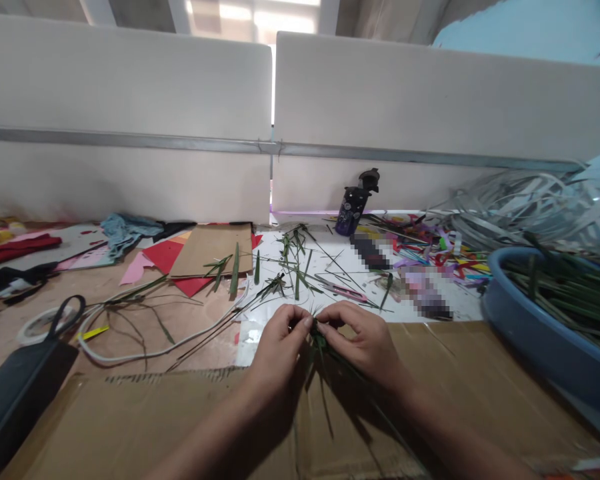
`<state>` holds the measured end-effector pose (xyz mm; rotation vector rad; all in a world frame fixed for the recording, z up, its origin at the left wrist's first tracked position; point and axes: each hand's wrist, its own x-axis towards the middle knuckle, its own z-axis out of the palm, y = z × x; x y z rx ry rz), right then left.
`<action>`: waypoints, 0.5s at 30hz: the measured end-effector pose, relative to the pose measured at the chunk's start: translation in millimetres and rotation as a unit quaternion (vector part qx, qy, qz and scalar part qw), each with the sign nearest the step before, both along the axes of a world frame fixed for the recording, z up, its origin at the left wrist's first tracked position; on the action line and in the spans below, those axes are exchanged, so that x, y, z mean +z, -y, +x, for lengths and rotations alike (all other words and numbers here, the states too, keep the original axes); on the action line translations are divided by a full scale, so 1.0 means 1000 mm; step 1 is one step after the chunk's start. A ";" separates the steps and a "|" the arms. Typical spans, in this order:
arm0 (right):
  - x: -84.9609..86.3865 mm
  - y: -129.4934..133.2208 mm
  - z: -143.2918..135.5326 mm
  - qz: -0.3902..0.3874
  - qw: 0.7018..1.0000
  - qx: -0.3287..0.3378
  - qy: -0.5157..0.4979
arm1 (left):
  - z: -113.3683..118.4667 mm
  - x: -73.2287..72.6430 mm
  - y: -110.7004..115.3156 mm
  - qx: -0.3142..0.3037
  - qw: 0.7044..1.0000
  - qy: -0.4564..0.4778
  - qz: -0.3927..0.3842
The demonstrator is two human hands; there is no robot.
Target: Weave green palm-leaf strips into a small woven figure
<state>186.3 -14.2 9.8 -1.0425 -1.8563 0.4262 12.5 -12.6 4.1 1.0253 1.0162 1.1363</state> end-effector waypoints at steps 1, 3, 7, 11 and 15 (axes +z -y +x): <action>0.001 0.001 0.000 0.010 1.000 -0.001 0.011 | 0.000 0.000 0.000 0.001 1.000 -0.006 0.005; 0.002 0.002 0.000 0.022 0.999 -0.003 0.034 | 0.000 0.000 0.001 -0.004 1.000 -0.016 0.009; 0.002 0.003 0.002 0.040 0.996 -0.005 0.085 | 0.001 0.002 0.001 -0.006 0.999 -0.036 0.020; -0.001 0.002 0.002 0.055 0.994 -0.020 0.089 | 0.002 0.006 0.002 0.003 0.997 -0.063 0.038; -0.004 0.001 -0.002 0.042 0.997 -0.040 0.048 | 0.002 0.007 0.004 -0.006 0.999 -0.048 0.023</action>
